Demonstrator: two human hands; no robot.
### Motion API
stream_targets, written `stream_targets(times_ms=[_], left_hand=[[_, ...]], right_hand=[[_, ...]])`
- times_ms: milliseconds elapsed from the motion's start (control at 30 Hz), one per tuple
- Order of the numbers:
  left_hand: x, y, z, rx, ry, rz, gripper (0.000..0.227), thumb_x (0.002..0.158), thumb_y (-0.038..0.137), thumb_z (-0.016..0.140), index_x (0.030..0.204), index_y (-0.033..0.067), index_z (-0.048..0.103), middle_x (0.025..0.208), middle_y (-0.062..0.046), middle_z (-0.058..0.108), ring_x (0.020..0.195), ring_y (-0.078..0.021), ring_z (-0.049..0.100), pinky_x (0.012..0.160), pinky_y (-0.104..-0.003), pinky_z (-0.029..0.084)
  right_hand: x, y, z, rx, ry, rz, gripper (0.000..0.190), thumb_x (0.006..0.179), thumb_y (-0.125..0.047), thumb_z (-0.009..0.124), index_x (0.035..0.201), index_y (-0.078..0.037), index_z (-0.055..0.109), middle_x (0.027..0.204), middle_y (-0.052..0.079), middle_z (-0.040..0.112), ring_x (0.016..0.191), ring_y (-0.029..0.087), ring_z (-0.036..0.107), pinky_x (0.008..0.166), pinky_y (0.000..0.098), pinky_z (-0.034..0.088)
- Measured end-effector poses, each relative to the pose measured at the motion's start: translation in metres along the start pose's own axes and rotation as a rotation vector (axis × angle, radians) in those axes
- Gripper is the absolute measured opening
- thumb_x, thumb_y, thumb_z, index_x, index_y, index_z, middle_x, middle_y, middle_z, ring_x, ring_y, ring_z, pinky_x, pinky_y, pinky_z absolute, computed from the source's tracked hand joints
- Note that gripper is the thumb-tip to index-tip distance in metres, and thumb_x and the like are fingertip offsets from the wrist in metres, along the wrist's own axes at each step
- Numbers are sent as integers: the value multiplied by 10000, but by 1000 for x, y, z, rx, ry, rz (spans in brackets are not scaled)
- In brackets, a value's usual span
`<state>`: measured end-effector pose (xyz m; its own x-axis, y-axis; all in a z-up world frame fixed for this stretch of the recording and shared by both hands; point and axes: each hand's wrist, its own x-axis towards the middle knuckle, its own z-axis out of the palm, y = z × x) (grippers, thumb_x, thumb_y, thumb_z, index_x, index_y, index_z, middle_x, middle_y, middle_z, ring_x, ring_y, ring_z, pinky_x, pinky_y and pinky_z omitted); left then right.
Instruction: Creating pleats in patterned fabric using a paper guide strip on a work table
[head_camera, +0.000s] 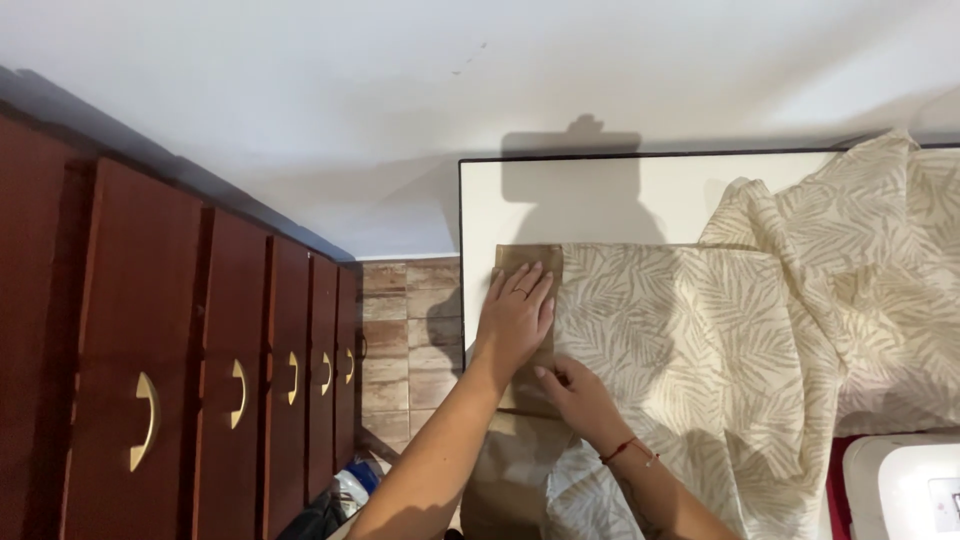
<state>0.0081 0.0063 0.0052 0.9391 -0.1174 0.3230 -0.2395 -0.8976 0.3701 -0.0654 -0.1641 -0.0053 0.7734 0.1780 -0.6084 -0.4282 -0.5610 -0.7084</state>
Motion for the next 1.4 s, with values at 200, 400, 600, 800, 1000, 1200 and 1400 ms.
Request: stream_targets(times_ms=[200, 400, 600, 800, 1000, 1200, 1400], left_hand=[[4, -1, -16, -22, -8, 23, 384, 1004, 261, 520, 1325, 115, 674, 1382, -68, 653, 1311, -240, 567, 1152, -485, 350], [3, -6, -10, -29, -21, -29, 371, 987, 275, 536, 1310, 154, 673, 1353, -70, 660, 1299, -247, 583, 1142, -521, 370], [8, -14, -5, -2, -169, -73, 367, 1011, 237, 512, 1359, 205, 623, 1335, -34, 658, 1289, -224, 595, 1155, -499, 389], [33, -26, -13, -31, -360, -151, 323, 993, 310, 584, 1301, 240, 650, 1236, -7, 670, 1263, -190, 579, 1159, -426, 382], [40, -39, -15, -185, -231, -207, 162, 886, 251, 729, 1035, 226, 671, 986, 18, 679, 1082, -204, 635, 1085, -421, 438], [52, -42, -46, -273, -266, -247, 206, 916, 228, 698, 1112, 244, 637, 1005, -27, 756, 1053, -246, 700, 1079, -433, 420], [57, -34, -60, -213, -270, -165, 157, 907, 252, 713, 1064, 257, 730, 992, -10, 741, 1035, -234, 695, 1048, -411, 433]], right_hand=[[-48, -78, 1, 820, -266, 155, 223, 1029, -172, 552, 1141, -17, 667, 1063, 138, 726, 951, 208, 662, 851, 328, 528], [-31, -81, -26, 40, -184, 22, 342, 1012, -376, 602, 874, -65, 640, 726, 107, 624, 679, 213, 647, 649, 343, 545], [19, -91, -69, -289, 274, -205, 250, 978, -372, 646, 1059, -173, 774, 884, 110, 760, 927, 330, 732, 822, 450, 586], [68, -72, -64, -414, 413, -576, 287, 871, -129, 739, 1146, -209, 767, 976, 61, 678, 955, 297, 704, 857, 418, 581], [63, -57, -64, -603, 518, -615, 455, 855, -265, 730, 1304, -279, 654, 1329, 9, 578, 1216, 282, 604, 1015, 486, 483], [60, -57, -61, -606, 503, -533, 447, 907, -311, 673, 1350, -303, 608, 1415, 0, 531, 1306, 268, 554, 1083, 491, 417], [59, -61, -61, -613, 522, -505, 453, 888, -308, 677, 1338, -303, 628, 1391, -12, 540, 1251, 235, 595, 1083, 484, 425]])
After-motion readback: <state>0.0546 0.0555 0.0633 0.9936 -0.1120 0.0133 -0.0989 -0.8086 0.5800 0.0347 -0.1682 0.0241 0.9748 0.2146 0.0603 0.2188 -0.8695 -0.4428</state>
